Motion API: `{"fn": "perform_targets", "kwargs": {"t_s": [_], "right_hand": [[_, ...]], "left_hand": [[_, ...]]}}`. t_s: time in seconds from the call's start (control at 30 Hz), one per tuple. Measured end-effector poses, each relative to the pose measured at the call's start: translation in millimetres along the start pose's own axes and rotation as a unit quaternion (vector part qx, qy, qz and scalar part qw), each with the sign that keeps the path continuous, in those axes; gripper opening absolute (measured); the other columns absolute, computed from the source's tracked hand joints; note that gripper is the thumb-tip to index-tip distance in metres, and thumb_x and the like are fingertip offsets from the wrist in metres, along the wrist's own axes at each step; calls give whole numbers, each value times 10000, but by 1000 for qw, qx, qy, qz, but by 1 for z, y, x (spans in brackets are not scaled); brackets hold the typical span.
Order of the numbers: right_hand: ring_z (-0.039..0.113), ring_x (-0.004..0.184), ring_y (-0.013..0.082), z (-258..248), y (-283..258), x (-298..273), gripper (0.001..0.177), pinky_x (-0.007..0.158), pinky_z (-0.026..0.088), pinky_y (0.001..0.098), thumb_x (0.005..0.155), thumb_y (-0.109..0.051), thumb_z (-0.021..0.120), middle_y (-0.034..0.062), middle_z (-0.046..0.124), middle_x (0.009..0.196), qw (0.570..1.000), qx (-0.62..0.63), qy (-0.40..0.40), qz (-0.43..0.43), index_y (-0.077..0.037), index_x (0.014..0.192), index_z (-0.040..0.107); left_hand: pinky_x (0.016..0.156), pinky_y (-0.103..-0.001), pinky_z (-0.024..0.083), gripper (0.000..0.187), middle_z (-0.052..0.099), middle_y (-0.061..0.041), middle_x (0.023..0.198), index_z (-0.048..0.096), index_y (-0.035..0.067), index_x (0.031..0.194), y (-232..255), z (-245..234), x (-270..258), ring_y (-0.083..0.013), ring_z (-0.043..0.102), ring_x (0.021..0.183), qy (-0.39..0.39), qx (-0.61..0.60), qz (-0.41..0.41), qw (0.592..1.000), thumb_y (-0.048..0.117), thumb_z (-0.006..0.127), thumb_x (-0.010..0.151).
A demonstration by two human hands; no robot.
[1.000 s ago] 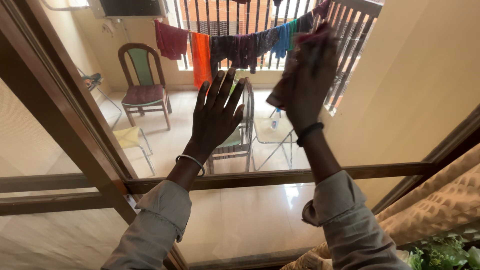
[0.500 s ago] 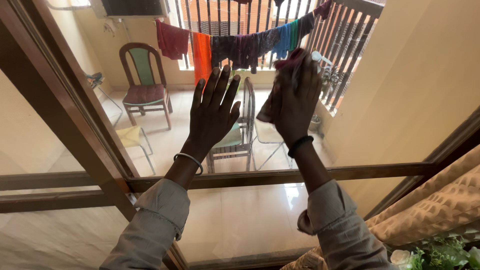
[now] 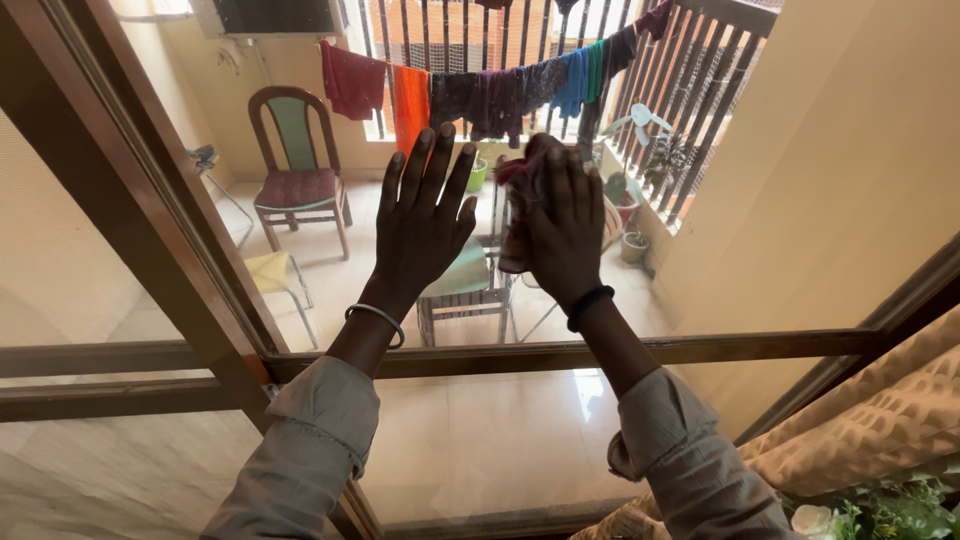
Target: The person sprays a cleaning solution onto a glass window pane and wipes it with a cloth. They use circular and vertical motions to clean the surface, covering the area systematically.
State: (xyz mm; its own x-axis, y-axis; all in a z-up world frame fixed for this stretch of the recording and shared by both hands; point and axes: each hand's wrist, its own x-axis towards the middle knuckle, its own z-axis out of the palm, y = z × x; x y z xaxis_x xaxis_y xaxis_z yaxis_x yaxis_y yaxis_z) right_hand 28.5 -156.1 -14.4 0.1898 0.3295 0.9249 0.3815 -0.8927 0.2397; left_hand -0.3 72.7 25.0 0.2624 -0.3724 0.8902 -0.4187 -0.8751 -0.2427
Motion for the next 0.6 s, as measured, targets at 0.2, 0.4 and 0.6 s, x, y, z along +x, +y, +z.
{"fn": "perform_targets", "kwargs": {"t_s": [0.2, 0.4, 0.6], "right_hand": [[157, 1607, 434, -9, 20, 17, 426, 1322, 141, 603, 1155, -292, 558, 206, 168, 1720, 993, 10, 52, 108, -200, 1563, 480], [144, 1632, 417, 8, 11, 55, 491, 1353, 140, 605, 1192, -323, 569, 173, 170, 1751, 993, -29, 56, 103, -212, 1651, 434], [204, 1619, 357, 8, -15, 29, 502, 1326, 172, 571, 1125, -268, 605, 162, 224, 1729, 1000, -7, 8, -14, -250, 1614, 494]], "left_hand": [[1305, -507, 182, 645, 261, -151, 1726, 364, 116, 1656, -4, -3, -2, -299, 228, 1608, -5, 11, 8, 1000, 330, 596, 1093], [1302, -503, 176, 646, 256, -135, 1726, 342, 151, 1669, -7, -6, 2, -277, 235, 1605, -1, 15, 0, 1000, 320, 574, 1090], [1314, -498, 180, 644, 253, -126, 1739, 330, 145, 1681, -14, -7, 9, -279, 231, 1618, 0, 16, -8, 1000, 290, 572, 1103]]}}
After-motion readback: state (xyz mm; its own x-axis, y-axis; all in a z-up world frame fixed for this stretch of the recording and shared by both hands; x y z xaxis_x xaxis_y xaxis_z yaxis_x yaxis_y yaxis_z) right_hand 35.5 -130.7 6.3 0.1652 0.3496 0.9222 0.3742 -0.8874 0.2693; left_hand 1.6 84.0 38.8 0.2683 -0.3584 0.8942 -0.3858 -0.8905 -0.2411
